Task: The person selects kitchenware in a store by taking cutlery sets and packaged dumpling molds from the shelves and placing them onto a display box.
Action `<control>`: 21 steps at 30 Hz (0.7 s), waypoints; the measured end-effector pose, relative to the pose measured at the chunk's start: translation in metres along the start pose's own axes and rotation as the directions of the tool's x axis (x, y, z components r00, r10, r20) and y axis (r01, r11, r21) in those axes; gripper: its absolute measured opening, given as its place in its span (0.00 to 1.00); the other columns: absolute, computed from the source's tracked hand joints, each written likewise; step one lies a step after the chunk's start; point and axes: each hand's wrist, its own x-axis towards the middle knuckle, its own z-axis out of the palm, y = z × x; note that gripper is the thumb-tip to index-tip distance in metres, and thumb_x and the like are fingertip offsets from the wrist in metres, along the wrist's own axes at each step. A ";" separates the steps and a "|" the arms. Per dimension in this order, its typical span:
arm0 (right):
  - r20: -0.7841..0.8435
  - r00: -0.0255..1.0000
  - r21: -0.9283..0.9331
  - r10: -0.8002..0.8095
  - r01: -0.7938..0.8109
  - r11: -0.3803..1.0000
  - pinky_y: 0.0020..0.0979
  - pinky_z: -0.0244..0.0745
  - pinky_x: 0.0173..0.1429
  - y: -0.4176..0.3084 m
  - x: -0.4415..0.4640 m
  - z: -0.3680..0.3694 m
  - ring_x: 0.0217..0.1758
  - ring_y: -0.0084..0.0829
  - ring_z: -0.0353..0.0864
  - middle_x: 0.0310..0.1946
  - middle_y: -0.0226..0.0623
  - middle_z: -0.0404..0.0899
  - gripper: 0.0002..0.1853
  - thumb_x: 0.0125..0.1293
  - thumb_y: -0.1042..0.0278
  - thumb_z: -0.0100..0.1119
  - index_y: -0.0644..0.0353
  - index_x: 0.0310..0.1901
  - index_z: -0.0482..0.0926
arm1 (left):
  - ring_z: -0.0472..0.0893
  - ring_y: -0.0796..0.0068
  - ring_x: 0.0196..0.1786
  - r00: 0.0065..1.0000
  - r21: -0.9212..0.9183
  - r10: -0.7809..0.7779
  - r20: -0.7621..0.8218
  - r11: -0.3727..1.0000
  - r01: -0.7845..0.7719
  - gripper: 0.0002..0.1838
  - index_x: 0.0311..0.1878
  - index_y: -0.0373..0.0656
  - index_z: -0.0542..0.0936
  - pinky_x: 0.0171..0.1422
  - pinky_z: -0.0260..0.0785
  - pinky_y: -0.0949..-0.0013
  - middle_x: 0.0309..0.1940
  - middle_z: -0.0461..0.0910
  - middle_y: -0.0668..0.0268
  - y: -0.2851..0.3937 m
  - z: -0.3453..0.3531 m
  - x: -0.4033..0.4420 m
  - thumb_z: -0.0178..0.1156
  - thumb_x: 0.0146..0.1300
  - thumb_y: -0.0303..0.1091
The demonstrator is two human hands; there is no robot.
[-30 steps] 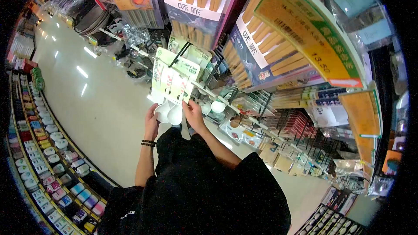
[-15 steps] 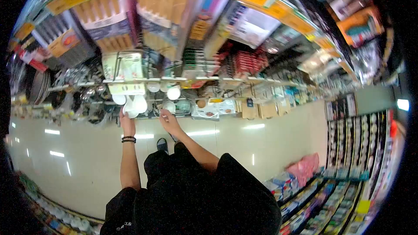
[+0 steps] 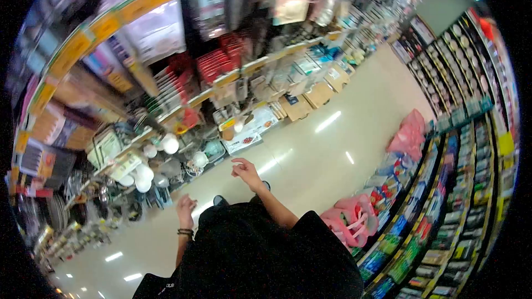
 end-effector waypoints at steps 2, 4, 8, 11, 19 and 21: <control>-0.011 0.994 0.134 0.107 -0.104 0.986 0.29 0.72 0.57 -0.017 -0.006 -0.029 0.46 0.27 0.78 0.46 0.38 0.80 0.23 0.64 0.82 0.54 0.58 0.61 0.72 | 0.75 0.62 0.61 0.967 0.302 0.229 0.112 0.919 -0.253 0.28 0.65 0.39 0.68 0.61 0.70 0.63 0.57 0.76 0.59 -0.001 0.041 -0.005 0.55 0.60 0.20; -0.096 0.992 0.205 -0.087 0.106 0.973 0.29 0.72 0.58 -0.032 -0.014 -0.053 0.50 0.29 0.79 0.50 0.40 0.80 0.23 0.64 0.81 0.53 0.59 0.62 0.70 | 0.74 0.62 0.63 0.906 0.449 0.349 0.239 0.788 -0.422 0.31 0.66 0.40 0.68 0.61 0.70 0.65 0.60 0.74 0.59 0.003 0.086 -0.013 0.55 0.57 0.17; -0.210 0.956 0.167 -0.203 0.240 0.956 0.28 0.71 0.62 -0.025 -0.010 -0.109 0.58 0.33 0.79 0.59 0.50 0.76 0.26 0.64 0.83 0.52 0.60 0.65 0.67 | 0.70 0.64 0.66 0.840 0.536 0.298 0.453 0.662 -0.524 0.29 0.66 0.41 0.69 0.64 0.67 0.67 0.66 0.68 0.61 0.043 0.183 0.013 0.55 0.59 0.18; -0.123 0.990 0.188 -0.064 0.087 0.978 0.31 0.73 0.61 -0.058 -0.023 -0.148 0.54 0.35 0.81 0.54 0.50 0.78 0.22 0.67 0.79 0.49 0.61 0.63 0.68 | 0.73 0.67 0.63 0.807 0.522 0.356 0.471 0.625 -0.580 0.25 0.65 0.41 0.69 0.63 0.68 0.68 0.61 0.72 0.59 0.079 0.260 0.020 0.55 0.63 0.20; -0.173 0.982 0.300 -0.079 0.130 0.945 0.35 0.77 0.56 -0.093 -0.032 -0.211 0.49 0.35 0.83 0.47 0.47 0.81 0.17 0.71 0.72 0.49 0.64 0.59 0.70 | 0.78 0.72 0.56 0.763 0.332 0.362 0.536 0.740 -0.585 0.19 0.61 0.36 0.71 0.61 0.69 0.70 0.52 0.79 0.61 0.094 0.378 -0.010 0.53 0.68 0.22; -0.209 0.971 0.284 -0.114 0.172 0.943 0.35 0.77 0.56 -0.106 -0.030 -0.225 0.50 0.34 0.82 0.48 0.46 0.81 0.17 0.71 0.72 0.50 0.64 0.59 0.70 | 0.80 0.73 0.53 0.753 0.316 0.354 0.555 0.748 -0.584 0.18 0.61 0.36 0.70 0.61 0.69 0.71 0.51 0.80 0.62 0.097 0.404 -0.025 0.53 0.69 0.22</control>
